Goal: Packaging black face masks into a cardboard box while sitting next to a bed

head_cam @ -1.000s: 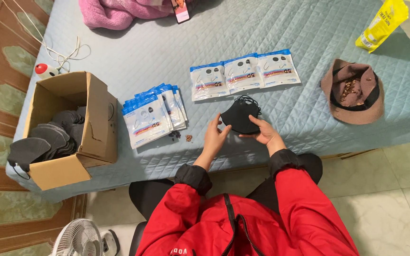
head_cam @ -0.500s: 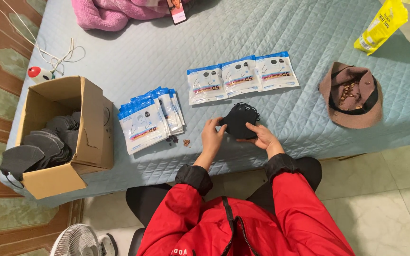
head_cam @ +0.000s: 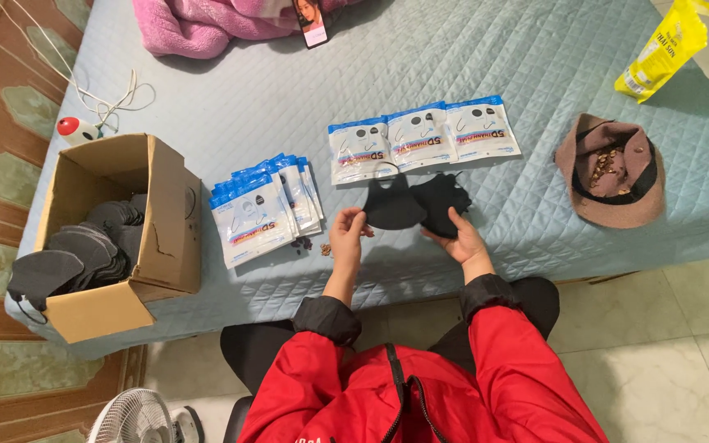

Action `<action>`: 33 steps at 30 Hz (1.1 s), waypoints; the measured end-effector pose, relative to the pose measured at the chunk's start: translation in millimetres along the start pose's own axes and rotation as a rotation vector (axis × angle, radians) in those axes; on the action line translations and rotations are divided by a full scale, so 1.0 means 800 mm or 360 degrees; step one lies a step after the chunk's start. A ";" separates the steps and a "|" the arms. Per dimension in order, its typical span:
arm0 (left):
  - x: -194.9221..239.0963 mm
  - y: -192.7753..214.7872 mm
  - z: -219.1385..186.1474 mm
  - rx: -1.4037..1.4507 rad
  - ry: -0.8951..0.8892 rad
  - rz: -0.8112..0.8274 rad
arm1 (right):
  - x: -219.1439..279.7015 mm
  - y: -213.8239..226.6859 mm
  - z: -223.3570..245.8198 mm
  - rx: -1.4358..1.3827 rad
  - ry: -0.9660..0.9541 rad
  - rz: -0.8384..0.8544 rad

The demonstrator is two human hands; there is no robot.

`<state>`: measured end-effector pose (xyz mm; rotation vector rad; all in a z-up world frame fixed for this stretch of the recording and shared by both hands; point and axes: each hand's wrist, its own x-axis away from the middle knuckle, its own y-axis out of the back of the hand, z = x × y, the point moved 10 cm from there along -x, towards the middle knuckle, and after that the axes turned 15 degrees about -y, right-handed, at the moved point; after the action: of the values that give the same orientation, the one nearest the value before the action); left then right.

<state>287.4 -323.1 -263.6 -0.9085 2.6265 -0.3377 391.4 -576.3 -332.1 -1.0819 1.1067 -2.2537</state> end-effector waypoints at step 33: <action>0.032 -0.081 -0.032 -0.1459 -0.0319 0.0899 | 0.024 -0.045 -0.017 0.0439 -0.0189 -0.0053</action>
<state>294.1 -386.4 -225.2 -0.3209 2.6526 1.0998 368.0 -559.8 -299.9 -1.1078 0.7103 -2.2524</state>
